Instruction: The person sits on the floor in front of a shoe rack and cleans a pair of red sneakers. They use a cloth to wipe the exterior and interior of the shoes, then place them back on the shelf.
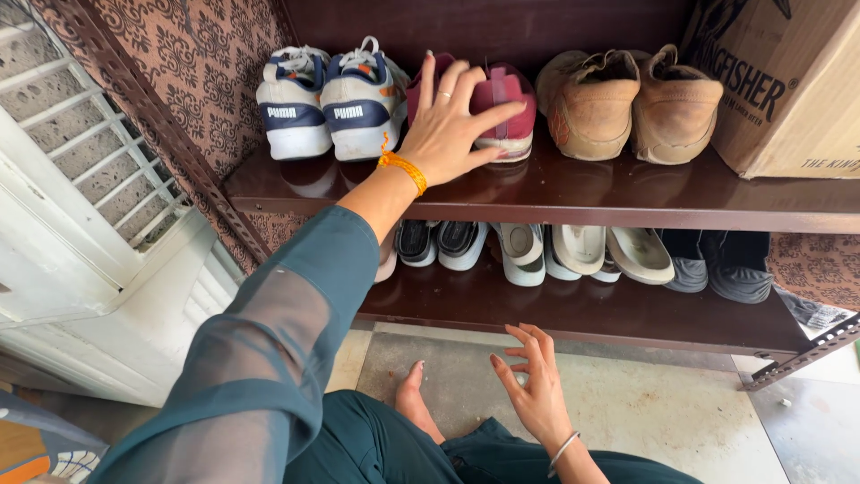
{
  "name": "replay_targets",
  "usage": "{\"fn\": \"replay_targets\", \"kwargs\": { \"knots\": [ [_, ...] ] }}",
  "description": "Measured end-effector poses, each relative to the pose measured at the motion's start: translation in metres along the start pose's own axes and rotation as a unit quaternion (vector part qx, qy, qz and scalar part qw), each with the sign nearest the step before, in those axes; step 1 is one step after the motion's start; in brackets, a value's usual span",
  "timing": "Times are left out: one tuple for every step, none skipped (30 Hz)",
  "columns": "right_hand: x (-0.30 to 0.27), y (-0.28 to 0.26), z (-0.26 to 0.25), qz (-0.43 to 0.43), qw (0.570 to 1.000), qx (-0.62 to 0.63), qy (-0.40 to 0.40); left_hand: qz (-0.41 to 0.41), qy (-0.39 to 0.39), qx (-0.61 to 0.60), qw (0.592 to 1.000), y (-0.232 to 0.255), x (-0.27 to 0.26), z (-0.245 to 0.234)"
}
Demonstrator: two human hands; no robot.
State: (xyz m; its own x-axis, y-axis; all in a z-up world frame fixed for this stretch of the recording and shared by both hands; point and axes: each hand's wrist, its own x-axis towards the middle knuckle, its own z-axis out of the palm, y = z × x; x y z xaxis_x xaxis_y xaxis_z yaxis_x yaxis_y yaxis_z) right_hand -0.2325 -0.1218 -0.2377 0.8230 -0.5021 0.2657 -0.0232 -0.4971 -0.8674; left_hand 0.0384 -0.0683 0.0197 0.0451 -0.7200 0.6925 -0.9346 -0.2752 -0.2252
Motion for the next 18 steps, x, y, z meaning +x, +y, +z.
{"fn": "replay_targets", "kwargs": {
  "knots": [
    [0.000, -0.001, 0.000, -0.005, 1.000, 0.000, -0.001, -0.006, 0.017, -0.015, 1.000, 0.005, 0.000, -0.009],
    [-0.001, -0.001, 0.001, -0.014, 1.000, 0.006, 0.002, 0.009, 0.075, -0.018, 0.997, 0.013, -0.002, -0.018],
    [-0.002, -0.002, 0.001, -0.023, 1.000, 0.012, 0.005, 0.025, 0.133, -0.021, 0.991, 0.022, -0.005, -0.027],
    [-0.003, -0.003, 0.000, -0.031, 0.999, 0.017, 0.009, 0.042, 0.190, -0.025, 0.981, 0.033, -0.009, -0.034],
    [-0.003, -0.005, 0.001, -0.043, 0.999, 0.018, 0.010, 0.058, 0.193, -0.078, 0.976, 0.045, -0.017, -0.041],
    [-0.003, -0.005, 0.000, -0.055, 0.998, 0.017, 0.011, 0.074, 0.196, -0.131, 0.969, 0.059, -0.029, -0.046],
    [-0.004, -0.006, 0.000, -0.067, 0.998, 0.016, 0.012, 0.089, 0.199, -0.184, 0.958, 0.074, -0.044, -0.048],
    [-0.004, -0.007, -0.001, -0.019, 1.000, 0.013, -0.009, 0.132, 0.201, -0.180, 0.954, 0.090, -0.060, -0.047],
    [-0.004, -0.007, -0.001, 0.028, 0.999, 0.009, -0.029, 0.176, 0.203, -0.175, 0.947, 0.107, -0.079, -0.042],
    [-0.005, -0.006, 0.000, 0.075, 0.996, 0.005, -0.050, 0.147, 0.170, -0.206, 0.952, 0.123, -0.098, -0.035],
    [-0.005, -0.004, 0.001, 0.022, 0.998, 0.017, -0.050, 0.118, 0.137, -0.236, 0.955, 0.135, -0.117, -0.024],
    [-0.002, -0.002, 0.000, -0.032, 0.998, 0.028, -0.048, 0.050, 0.121, -0.272, 0.953, 0.142, -0.134, -0.009],
    [-0.001, 0.001, -0.003, -0.086, 0.994, 0.039, -0.047, -0.018, 0.103, -0.307, 0.946, 0.146, -0.151, 0.009],
    [0.003, 0.003, -0.007, -0.068, 0.997, 0.026, -0.039, -0.122, 0.091, -0.330, 0.932, 0.148, -0.169, 0.027],
    [0.012, 0.005, -0.012, -0.049, 0.998, 0.013, -0.032, -0.224, 0.076, -0.350, 0.906, 0.148, -0.185, 0.046],
    [0.022, 0.006, -0.016, -0.031, 0.999, 0.000, -0.022, -0.288, 0.061, -0.357, 0.886, 0.145, -0.197, 0.066],
    [0.033, 0.008, -0.023, -0.028, 1.000, 0.002, -0.012, -0.350, 0.044, -0.363, 0.862, 0.140, -0.205, 0.084],
    [0.044, 0.009, -0.029, -0.024, 1.000, 0.006, -0.002, -0.373, 0.018, -0.358, 0.856, 0.135, -0.210, 0.101]
  ]
}}
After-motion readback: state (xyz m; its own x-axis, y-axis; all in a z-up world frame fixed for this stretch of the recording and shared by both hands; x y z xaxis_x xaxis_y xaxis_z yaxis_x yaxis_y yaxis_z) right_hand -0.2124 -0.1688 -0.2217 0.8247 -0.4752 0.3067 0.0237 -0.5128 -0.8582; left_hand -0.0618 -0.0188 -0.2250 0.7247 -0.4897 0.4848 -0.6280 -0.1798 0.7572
